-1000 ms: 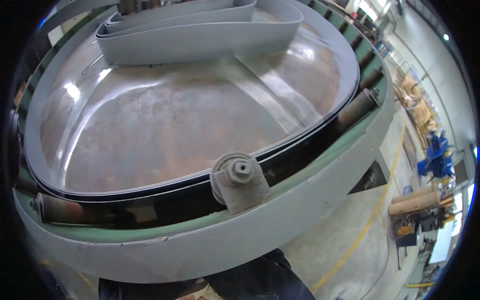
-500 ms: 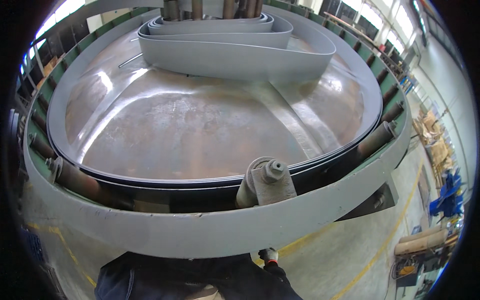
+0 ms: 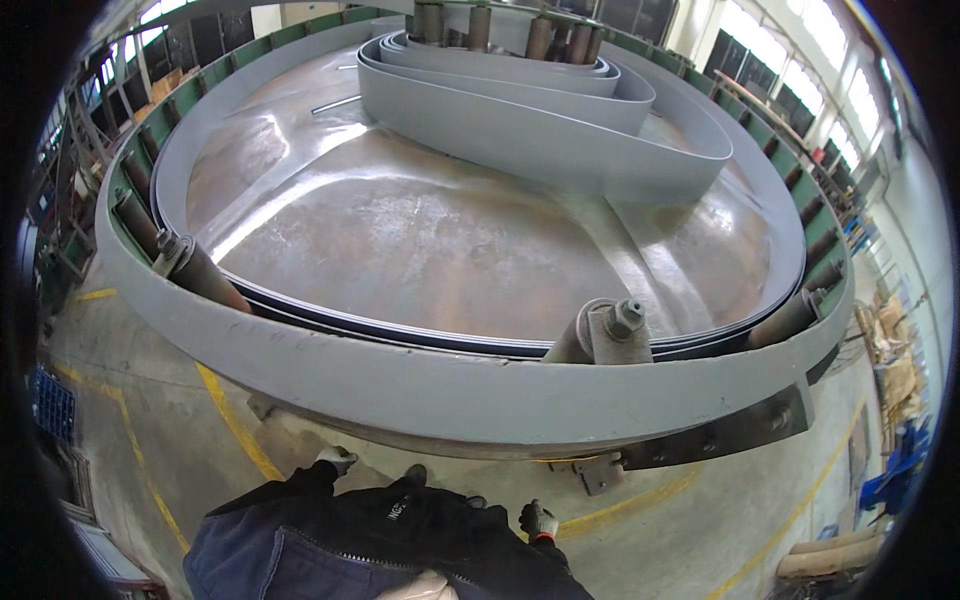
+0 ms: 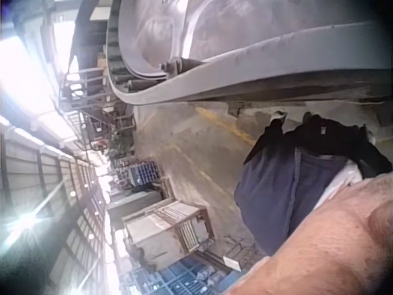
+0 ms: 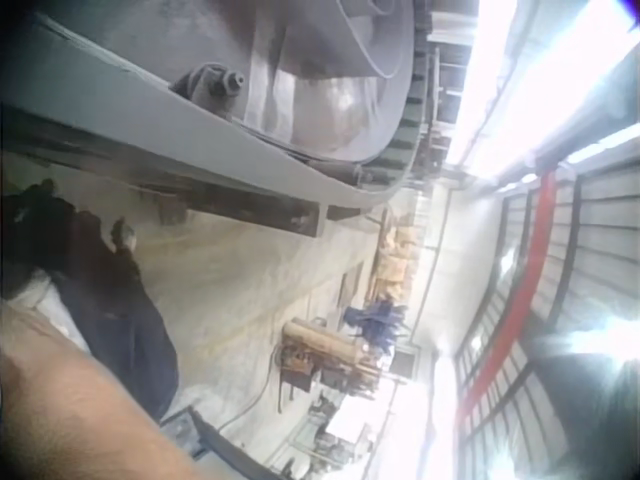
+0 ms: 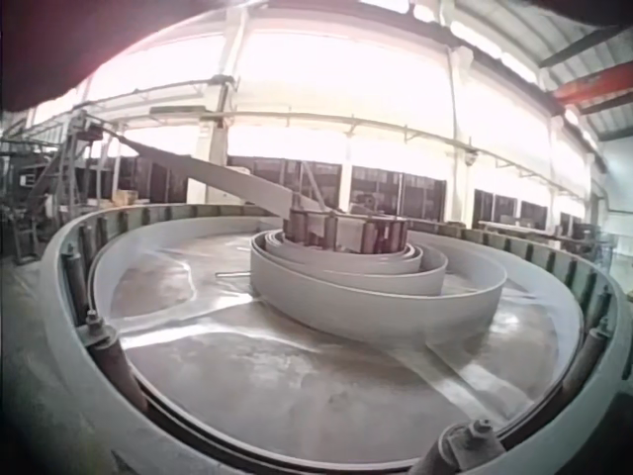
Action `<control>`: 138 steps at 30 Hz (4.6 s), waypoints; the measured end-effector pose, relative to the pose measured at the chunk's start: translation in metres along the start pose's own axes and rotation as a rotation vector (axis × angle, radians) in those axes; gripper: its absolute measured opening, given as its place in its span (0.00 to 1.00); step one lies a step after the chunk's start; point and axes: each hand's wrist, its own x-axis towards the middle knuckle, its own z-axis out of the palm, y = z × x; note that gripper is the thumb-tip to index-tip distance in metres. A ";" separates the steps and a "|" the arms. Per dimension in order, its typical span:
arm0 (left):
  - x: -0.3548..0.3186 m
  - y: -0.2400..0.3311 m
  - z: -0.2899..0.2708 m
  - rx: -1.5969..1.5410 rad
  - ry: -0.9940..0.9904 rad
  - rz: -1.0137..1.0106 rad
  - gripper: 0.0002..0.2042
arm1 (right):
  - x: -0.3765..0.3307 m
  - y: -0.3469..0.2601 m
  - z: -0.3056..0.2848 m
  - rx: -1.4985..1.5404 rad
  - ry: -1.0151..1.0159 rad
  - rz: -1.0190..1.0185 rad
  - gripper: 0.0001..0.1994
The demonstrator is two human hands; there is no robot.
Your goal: Adjusting the rollers and alignment of a large metal processing machine.
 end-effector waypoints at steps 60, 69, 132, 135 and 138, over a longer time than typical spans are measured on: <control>0.071 0.102 0.111 0.671 -0.357 0.297 0.22 | -0.152 0.139 -0.064 0.653 0.746 0.075 0.16; -0.126 0.313 0.222 0.585 -0.347 0.648 0.19 | -0.202 0.259 -0.180 0.764 0.709 0.177 0.16; -0.358 1.411 1.222 0.842 -0.545 0.731 0.26 | -0.016 0.101 -1.621 0.674 0.793 0.095 0.15; -0.364 1.510 1.270 0.755 -0.518 0.806 0.26 | -0.021 0.079 -1.681 0.752 0.913 0.142 0.17; -0.384 1.616 1.297 0.740 -0.455 0.999 0.26 | -0.038 -0.010 -1.732 0.464 0.969 0.251 0.22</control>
